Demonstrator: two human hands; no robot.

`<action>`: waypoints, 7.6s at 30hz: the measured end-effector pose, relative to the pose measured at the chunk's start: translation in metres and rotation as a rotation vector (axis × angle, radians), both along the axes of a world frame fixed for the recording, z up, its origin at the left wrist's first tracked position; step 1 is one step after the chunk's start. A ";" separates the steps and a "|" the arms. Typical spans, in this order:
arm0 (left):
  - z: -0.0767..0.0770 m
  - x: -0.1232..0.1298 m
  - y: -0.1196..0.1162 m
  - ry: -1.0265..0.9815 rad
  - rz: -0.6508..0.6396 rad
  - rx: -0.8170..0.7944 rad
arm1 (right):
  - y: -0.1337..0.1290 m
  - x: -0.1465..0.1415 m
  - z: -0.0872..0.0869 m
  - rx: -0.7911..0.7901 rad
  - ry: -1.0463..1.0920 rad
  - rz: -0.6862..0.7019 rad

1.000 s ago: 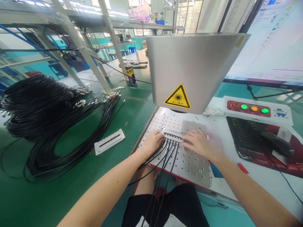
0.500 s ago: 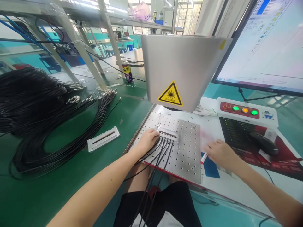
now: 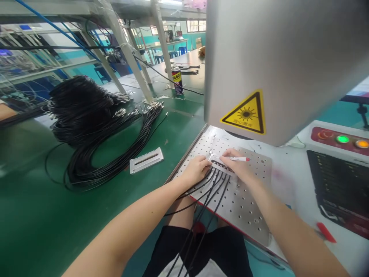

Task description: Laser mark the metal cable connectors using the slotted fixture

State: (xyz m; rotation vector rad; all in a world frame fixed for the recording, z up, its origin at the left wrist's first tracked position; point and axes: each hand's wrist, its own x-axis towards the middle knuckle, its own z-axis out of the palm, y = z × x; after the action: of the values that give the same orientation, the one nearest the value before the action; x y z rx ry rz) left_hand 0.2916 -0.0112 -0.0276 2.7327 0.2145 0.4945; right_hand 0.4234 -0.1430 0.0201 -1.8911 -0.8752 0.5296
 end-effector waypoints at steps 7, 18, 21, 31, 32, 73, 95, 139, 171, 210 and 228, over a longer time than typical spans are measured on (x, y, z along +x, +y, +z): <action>0.000 0.001 0.002 -0.023 -0.031 0.017 | 0.009 -0.001 -0.011 0.008 -0.109 0.001; 0.001 0.003 0.004 0.007 -0.054 0.070 | -0.004 0.006 -0.012 -0.102 -0.195 -0.023; 0.002 0.003 0.005 0.009 -0.056 0.070 | -0.018 0.008 -0.006 -0.143 -0.172 -0.030; 0.002 0.002 0.004 0.016 -0.046 0.099 | -0.048 0.017 0.002 -0.253 -0.133 -0.052; 0.002 0.002 0.003 0.018 -0.045 0.101 | -0.051 0.018 0.001 -0.263 -0.131 -0.054; 0.031 0.002 -0.008 0.263 0.173 0.245 | -0.074 -0.020 -0.039 -0.295 -0.966 -0.009; 0.008 -0.047 0.067 0.017 0.281 0.050 | -0.187 0.016 -0.065 0.067 -0.578 -0.641; 0.005 -0.048 0.068 0.027 0.290 0.116 | -0.191 0.022 -0.074 0.050 -0.571 -0.650; 0.027 0.007 -0.101 0.124 -0.033 0.243 | -0.063 -0.006 -0.038 -0.324 -0.806 0.028; 0.009 -0.022 -0.007 0.074 0.245 -0.316 | -0.051 -0.057 -0.033 -0.222 -1.016 0.136; 0.010 -0.012 0.005 0.234 0.010 0.080 | -0.053 -0.020 -0.033 -0.232 -0.949 0.145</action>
State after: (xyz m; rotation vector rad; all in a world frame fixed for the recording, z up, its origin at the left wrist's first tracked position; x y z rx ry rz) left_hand 0.2795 -0.0064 -0.0173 2.8670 0.2722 0.1884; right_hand 0.4038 -0.1965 -0.0131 -2.3154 -1.6091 -0.2537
